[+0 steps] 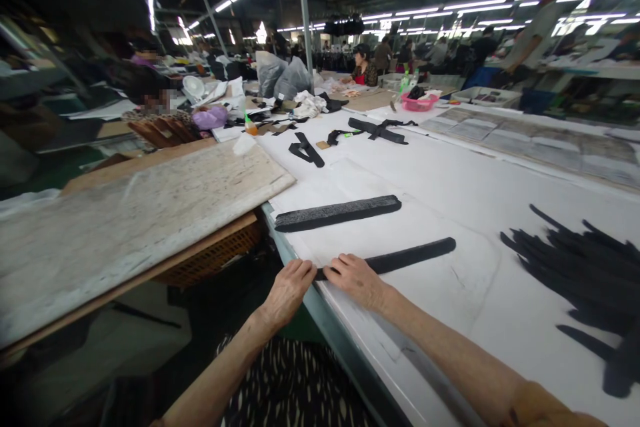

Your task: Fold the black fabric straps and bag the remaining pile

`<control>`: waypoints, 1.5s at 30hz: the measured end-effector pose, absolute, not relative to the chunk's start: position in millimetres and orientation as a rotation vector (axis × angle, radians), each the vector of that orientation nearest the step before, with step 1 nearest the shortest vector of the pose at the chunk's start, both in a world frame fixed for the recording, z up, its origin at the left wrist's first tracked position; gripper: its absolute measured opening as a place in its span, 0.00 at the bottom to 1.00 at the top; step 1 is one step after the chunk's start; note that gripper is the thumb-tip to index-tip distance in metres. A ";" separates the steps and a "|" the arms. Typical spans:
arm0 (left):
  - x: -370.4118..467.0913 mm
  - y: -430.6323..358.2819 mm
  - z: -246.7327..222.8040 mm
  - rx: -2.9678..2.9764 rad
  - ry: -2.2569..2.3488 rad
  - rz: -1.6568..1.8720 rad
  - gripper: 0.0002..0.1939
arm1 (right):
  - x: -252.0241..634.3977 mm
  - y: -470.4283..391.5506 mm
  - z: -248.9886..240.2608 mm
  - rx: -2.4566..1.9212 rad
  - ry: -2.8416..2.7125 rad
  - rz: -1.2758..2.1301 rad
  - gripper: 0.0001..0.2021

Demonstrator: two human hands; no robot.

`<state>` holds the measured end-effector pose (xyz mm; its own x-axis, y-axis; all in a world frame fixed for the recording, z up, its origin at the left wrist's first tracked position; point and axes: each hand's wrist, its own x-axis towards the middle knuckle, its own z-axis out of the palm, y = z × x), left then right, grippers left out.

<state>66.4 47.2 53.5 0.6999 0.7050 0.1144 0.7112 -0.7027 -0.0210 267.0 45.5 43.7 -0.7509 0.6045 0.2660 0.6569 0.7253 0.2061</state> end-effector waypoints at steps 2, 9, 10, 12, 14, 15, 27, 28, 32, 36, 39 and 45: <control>61.9 44.6 49.4 -2.815 -1.216 -0.199 0.18 | 266.0 45.2 45.4 -1.008 -2.768 -0.450 0.10; 49.5 34.0 29.8 -2.685 -1.493 -0.422 0.28 | 265.7 45.2 48.2 -1.022 -2.778 -0.454 0.10; 47.2 33.1 28.0 -2.665 -1.564 -0.475 0.27 | 266.2 45.1 48.3 -1.024 -2.775 -0.449 0.10; 42.1 32.5 25.5 -2.615 -1.776 -0.647 0.25 | 266.9 44.8 48.5 -1.026 -2.773 -0.444 0.11; 37.6 33.5 25.1 -2.591 -2.045 -0.934 0.20 | 265.9 44.4 48.9 -1.030 -2.762 -0.436 0.12; 36.3 34.5 25.5 -2.587 -2.181 -1.104 0.18 | 264.5 44.3 49.4 -1.027 -2.754 -0.431 0.12; 60.8 52.8 25.8 -2.409 -2.913 -2.045 0.14 | 251.8 50.2 51.4 -0.914 -2.783 -0.441 0.08; 60.7 52.7 24.2 -2.398 -2.938 -2.057 0.14 | 254.4 51.2 50.4 -0.895 -2.782 -0.435 0.09; 58.8 51.2 19.4 -2.348 -3.046 -2.101 0.13 | 261.0 53.0 45.9 -0.846 -2.779 -0.421 0.10; 53.9 50.1 15.3 -2.287 -3.099 -2.132 0.12 | 266.9 51.3 42.8 -0.848 -2.754 -0.412 0.11; 47.2 49.6 8.6 -2.209 -3.147 -2.136 0.12 | 278.3 48.9 42.4 -0.889 -2.714 -0.391 0.12; 30.5 49.1 -14.6 -2.050 -3.279 -2.075 0.11 | 302.1 42.2 43.3 -0.936 -2.667 -0.374 0.14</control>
<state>30.5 49.1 -14.6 -0.0301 0.9082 -0.4174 0.0115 0.4178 0.9085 302.1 42.2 43.3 -0.7472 0.5637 0.3521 0.6388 0.7553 0.1465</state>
